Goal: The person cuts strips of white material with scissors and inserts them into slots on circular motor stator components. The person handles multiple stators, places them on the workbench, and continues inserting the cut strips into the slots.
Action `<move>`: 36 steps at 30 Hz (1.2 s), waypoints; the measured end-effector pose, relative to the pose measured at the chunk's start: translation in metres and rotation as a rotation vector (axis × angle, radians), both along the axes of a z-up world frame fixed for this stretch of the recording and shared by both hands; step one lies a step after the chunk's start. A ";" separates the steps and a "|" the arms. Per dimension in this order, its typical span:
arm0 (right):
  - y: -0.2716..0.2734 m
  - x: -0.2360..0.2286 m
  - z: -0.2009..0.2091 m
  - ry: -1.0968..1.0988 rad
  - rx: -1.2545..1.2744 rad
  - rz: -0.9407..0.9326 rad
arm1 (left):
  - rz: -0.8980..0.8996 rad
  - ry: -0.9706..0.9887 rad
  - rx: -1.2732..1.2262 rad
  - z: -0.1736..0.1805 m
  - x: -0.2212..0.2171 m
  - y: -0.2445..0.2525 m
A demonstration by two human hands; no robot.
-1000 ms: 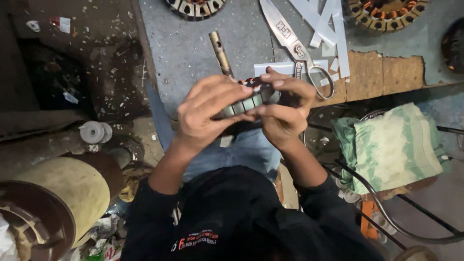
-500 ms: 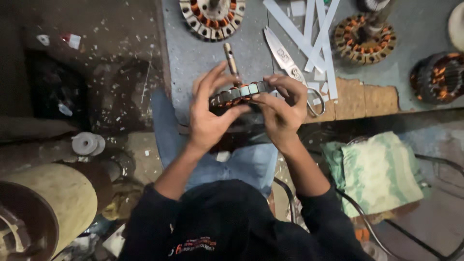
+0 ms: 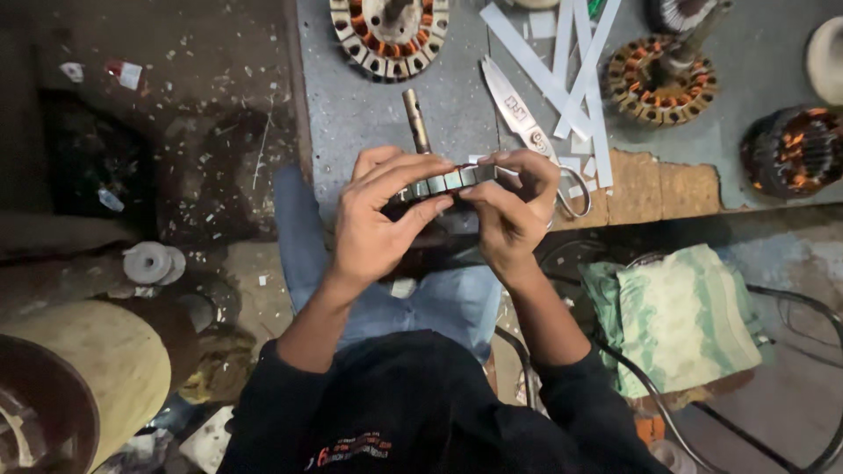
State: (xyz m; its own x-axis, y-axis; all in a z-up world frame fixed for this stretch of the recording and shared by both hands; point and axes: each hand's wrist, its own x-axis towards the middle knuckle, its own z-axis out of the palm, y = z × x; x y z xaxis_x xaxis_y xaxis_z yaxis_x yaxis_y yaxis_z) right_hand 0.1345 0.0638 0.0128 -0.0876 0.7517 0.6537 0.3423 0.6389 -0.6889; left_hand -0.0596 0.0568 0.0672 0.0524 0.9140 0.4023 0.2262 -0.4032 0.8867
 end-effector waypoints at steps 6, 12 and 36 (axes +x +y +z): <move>0.008 0.001 0.008 -0.201 0.067 -0.055 | 0.080 -0.051 -0.108 -0.012 0.006 0.001; 0.012 0.017 0.049 -0.279 -0.189 0.019 | 0.147 -0.292 -0.367 -0.003 0.013 0.023; -0.064 0.127 0.052 -0.410 -0.469 -0.424 | -0.202 0.928 0.654 -0.050 0.023 -0.028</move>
State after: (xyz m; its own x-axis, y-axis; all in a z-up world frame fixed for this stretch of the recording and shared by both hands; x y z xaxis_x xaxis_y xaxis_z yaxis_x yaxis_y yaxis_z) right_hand 0.2612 0.0000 0.0649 0.1042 0.9665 0.2345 0.7812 0.0664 -0.6207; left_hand -0.0369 0.0285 0.0172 0.6977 0.4862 0.5261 0.5611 -0.8275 0.0205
